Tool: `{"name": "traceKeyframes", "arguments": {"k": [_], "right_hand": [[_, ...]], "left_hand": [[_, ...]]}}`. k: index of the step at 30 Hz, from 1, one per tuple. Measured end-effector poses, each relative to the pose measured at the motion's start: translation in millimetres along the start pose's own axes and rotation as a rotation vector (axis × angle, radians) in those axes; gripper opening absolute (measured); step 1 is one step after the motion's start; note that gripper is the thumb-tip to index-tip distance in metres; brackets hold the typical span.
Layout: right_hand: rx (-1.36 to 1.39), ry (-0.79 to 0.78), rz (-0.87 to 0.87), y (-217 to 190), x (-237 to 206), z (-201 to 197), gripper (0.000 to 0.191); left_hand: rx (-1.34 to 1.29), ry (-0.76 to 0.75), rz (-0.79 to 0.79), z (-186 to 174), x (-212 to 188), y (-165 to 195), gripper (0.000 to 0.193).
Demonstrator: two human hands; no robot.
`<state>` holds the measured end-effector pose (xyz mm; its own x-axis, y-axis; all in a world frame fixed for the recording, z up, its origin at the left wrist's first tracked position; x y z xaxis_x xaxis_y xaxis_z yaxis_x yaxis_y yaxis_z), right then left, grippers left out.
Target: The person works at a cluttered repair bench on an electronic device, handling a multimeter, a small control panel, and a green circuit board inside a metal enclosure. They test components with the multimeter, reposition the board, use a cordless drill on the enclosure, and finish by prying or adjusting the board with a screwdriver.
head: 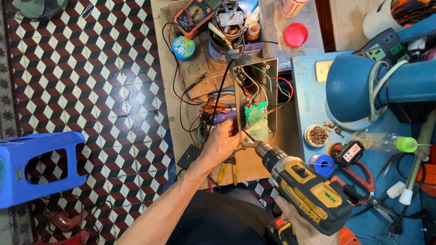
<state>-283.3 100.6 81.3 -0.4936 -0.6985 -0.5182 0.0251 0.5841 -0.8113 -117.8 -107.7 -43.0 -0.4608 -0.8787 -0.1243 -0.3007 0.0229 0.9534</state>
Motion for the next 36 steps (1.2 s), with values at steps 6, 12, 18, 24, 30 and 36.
{"name": "traceKeyframes", "arguments": {"k": [6,12,18,24,30,36], "right_hand": [[-0.008,0.077,0.020,-27.6,-3.3,1.8,0.039],[0.006,0.085,0.023,-23.9,-5.0,2.6,0.033],[-0.010,0.096,-0.008,-18.8,-3.1,-1.7,0.037],[0.007,0.123,0.074,-16.5,-3.2,-0.9,0.035],[-0.050,0.175,0.173,-24.9,-6.5,0.8,0.026],[-0.005,0.151,0.145,-24.6,-5.7,5.2,0.028]], "left_hand": [[0.018,0.007,-0.022,-4.4,-1.5,3.3,0.038],[0.042,0.029,0.019,-2.9,-3.8,-0.3,0.040],[0.021,0.020,0.019,-1.3,-3.8,-2.3,0.039],[0.012,0.022,0.023,-1.7,-1.5,0.4,0.039],[0.035,-0.005,0.006,-3.0,1.7,1.7,0.038],[-0.003,0.022,0.050,-6.1,0.6,5.1,0.038]]}}
Point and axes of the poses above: each hand's wrist, its own x-axis towards the middle knuckle, its own z-axis out of the palm, y = z × x, the point moved 5 cm from there along x, towards the middle knuckle, and after that the axes turned 9 degrees about z, right-handed, at the moved point
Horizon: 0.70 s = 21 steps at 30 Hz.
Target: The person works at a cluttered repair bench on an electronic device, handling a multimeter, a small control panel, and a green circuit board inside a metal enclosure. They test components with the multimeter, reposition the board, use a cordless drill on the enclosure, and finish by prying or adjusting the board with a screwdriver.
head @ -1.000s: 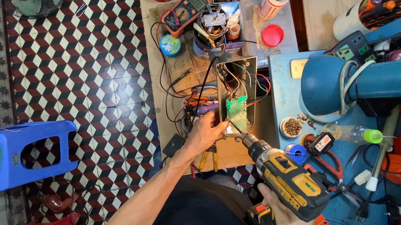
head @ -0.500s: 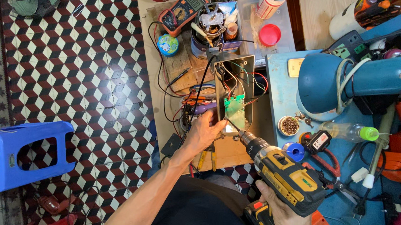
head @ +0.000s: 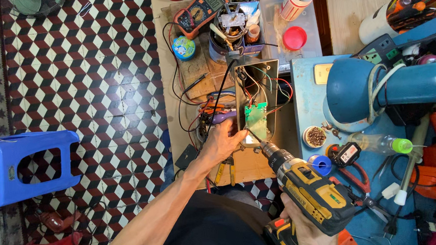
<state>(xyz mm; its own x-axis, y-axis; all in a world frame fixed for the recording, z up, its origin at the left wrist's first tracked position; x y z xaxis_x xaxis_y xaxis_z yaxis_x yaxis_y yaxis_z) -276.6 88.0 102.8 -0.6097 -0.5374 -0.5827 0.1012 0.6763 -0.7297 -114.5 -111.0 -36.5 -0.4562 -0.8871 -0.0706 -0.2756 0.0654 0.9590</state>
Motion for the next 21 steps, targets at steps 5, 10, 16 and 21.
{"name": "traceKeyframes", "arguments": {"k": [5,10,16,21], "right_hand": [[0.046,-0.081,-0.121,-0.4,-2.3,3.6,0.029],[-0.036,-0.028,-0.067,1.4,-0.6,4.5,0.026],[-0.053,-0.043,-0.066,-0.6,-2.8,2.3,0.029],[-0.008,-0.025,-0.017,0.8,-0.1,-0.2,0.033]], "left_hand": [[0.045,-0.033,-0.046,0.8,-0.9,0.0,0.038],[0.021,-0.020,-0.047,-0.7,-1.0,1.6,0.037],[-0.020,0.001,-0.010,-1.8,-1.7,7.4,0.036],[-0.008,-0.066,-0.103,-5.8,-1.8,14.8,0.039]]}}
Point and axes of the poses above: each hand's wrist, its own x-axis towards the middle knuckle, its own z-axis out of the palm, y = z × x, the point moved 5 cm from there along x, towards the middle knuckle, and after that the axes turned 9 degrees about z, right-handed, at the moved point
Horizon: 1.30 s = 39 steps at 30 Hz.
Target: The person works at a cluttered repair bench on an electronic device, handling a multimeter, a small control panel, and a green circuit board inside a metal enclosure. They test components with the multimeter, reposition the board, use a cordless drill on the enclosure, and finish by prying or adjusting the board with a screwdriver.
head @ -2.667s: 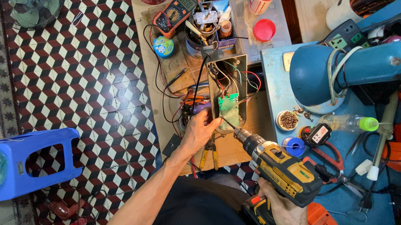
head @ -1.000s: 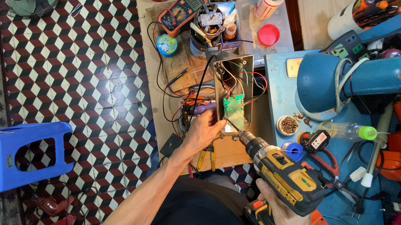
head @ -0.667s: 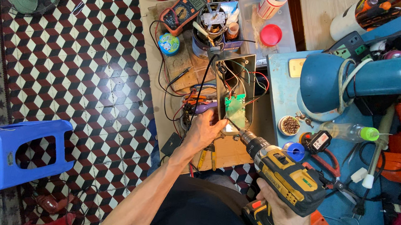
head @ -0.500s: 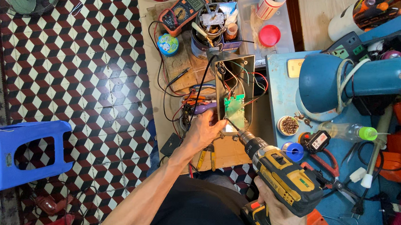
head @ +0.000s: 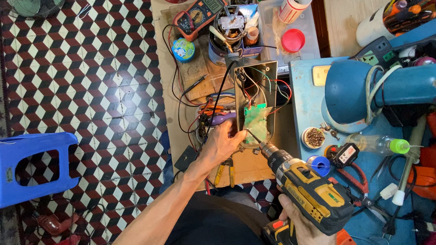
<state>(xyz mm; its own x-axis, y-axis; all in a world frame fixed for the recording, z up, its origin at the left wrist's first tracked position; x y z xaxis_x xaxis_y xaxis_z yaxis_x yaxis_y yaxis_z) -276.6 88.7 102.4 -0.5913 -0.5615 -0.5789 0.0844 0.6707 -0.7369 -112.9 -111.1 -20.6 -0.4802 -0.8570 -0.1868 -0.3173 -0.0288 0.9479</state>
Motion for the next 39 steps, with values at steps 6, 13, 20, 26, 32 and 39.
{"name": "traceKeyframes", "arguments": {"k": [6,13,20,26,32,39], "right_hand": [[-0.006,-0.024,-0.069,-0.9,0.7,-1.4,0.032],[0.048,-0.049,-0.091,6.2,4.4,-3.5,0.033],[0.111,-0.067,0.027,16.6,1.2,-0.8,0.037],[0.126,-0.125,0.073,22.3,3.1,-5.8,0.036],[0.133,-0.124,0.055,24.9,6.0,-4.7,0.036],[0.113,-0.116,-0.190,-2.9,-16.4,-2.5,0.037]], "left_hand": [[-0.127,0.065,0.032,-2.7,2.1,12.5,0.048],[0.122,0.109,0.078,4.7,15.4,3.3,0.060],[0.221,0.067,0.014,0.8,24.2,-4.5,0.065],[0.232,-0.025,0.071,-2.6,28.8,-2.5,0.058],[-0.153,0.041,0.159,-2.2,7.4,19.2,0.057],[-0.244,0.215,0.217,-11.4,-0.1,35.2,0.075]]}}
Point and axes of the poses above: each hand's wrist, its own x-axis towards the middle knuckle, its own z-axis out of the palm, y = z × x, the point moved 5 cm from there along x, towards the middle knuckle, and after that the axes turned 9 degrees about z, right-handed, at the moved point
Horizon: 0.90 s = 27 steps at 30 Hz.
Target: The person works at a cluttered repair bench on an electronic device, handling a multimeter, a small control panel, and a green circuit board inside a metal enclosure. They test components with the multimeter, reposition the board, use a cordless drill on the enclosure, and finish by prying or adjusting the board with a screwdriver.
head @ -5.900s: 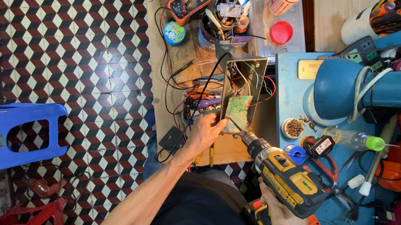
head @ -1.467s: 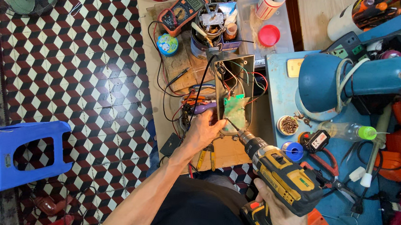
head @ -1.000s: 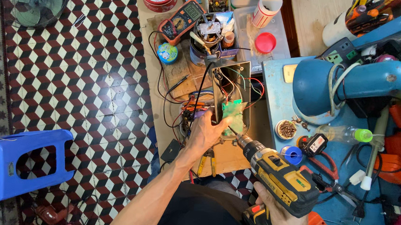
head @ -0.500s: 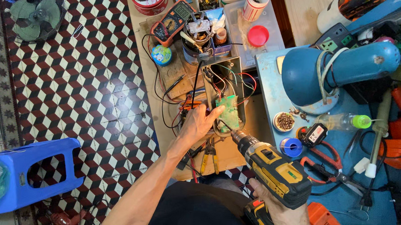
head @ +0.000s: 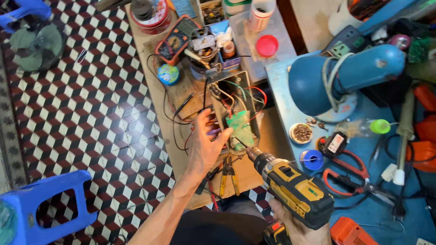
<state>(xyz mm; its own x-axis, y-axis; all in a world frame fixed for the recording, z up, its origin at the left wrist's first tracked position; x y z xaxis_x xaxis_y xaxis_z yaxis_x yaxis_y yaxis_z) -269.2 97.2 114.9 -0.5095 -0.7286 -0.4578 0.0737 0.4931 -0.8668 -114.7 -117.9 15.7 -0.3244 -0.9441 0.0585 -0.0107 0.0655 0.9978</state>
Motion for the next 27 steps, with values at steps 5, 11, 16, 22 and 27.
{"name": "traceKeyframes", "arguments": {"k": [5,11,16,22,27], "right_hand": [[0.137,0.159,0.084,13.2,-49.3,-24.8,0.035],[0.506,0.552,0.399,74.9,-126.8,-50.6,0.031],[0.852,0.802,0.273,108.6,-187.5,-44.6,0.035],[0.850,0.672,0.190,138.2,-204.8,-20.7,0.036],[0.809,0.684,0.388,191.6,-168.2,19.8,0.034]], "left_hand": [[-0.120,-0.051,-0.020,5.9,-1.3,6.2,0.069],[-0.163,-0.093,-0.069,-21.2,-32.5,-1.5,0.067],[-0.142,-0.159,-0.213,-45.7,-47.0,-37.2,0.064],[-0.034,-0.215,-0.320,-66.2,-70.6,-73.4,0.054],[0.038,-0.200,-0.373,-98.9,-70.0,-81.1,0.055]]}}
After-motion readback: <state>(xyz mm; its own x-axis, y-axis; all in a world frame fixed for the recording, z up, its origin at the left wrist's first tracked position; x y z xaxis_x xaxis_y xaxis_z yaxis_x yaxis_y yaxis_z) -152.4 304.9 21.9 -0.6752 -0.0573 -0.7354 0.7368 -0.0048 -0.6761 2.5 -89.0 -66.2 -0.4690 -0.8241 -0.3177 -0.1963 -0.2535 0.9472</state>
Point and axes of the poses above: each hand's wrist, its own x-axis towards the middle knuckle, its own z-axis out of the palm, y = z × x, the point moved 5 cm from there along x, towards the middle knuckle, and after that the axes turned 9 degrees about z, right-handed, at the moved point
